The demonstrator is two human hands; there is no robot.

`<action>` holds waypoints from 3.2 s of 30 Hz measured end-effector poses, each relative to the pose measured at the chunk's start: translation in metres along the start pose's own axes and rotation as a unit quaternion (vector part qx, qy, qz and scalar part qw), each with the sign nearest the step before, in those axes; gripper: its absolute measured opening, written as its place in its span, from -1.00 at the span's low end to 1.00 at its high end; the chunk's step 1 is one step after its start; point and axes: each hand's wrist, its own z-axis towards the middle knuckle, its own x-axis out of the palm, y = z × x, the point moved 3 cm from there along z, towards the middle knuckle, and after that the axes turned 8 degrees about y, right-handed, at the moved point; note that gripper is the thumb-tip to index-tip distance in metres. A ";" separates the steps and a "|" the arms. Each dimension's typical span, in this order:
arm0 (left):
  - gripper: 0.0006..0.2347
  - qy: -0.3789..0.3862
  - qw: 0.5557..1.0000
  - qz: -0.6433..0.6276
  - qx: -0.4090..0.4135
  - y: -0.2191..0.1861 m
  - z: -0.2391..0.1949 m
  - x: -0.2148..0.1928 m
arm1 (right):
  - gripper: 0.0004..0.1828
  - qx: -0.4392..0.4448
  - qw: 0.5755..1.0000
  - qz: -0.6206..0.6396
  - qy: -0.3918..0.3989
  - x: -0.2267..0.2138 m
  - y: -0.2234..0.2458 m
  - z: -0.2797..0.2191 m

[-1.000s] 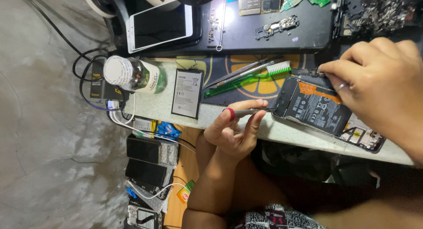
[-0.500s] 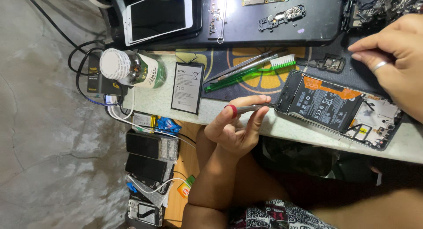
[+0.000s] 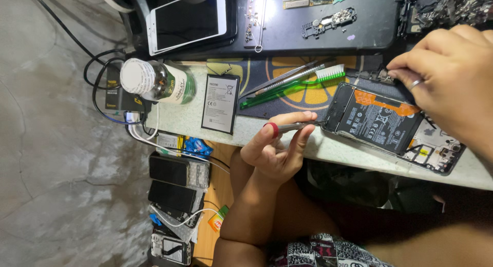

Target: The person uses a screwdriver to remove screws from the back of a disassembled mobile phone. They carefully unscrew multiple fasteners around the battery area and place them aside on the workbench.

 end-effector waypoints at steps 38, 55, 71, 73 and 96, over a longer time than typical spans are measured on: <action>-0.36 -0.096 0.992 -0.084 -0.006 -0.024 0.015 -0.001 | -0.97 0.172 0.876 0.441 0.092 -0.003 -0.007 0.001; -0.32 -0.118 0.979 -0.156 -0.052 -0.024 0.008 0.014 | -0.60 0.134 0.651 0.734 0.139 0.054 -0.018 -0.034; -0.27 -0.117 0.981 -0.157 -0.020 -0.018 0.008 0.024 | -0.56 0.179 0.661 0.706 0.180 0.051 -0.006 -0.031; -0.28 -0.119 0.979 -0.162 -0.015 -0.018 0.009 0.025 | -0.56 0.174 0.660 0.709 0.179 0.049 -0.005 -0.031; -0.32 -0.088 0.980 -0.165 -0.067 -0.012 0.003 0.031 | -0.62 0.166 0.734 0.642 0.147 0.027 0.009 -0.024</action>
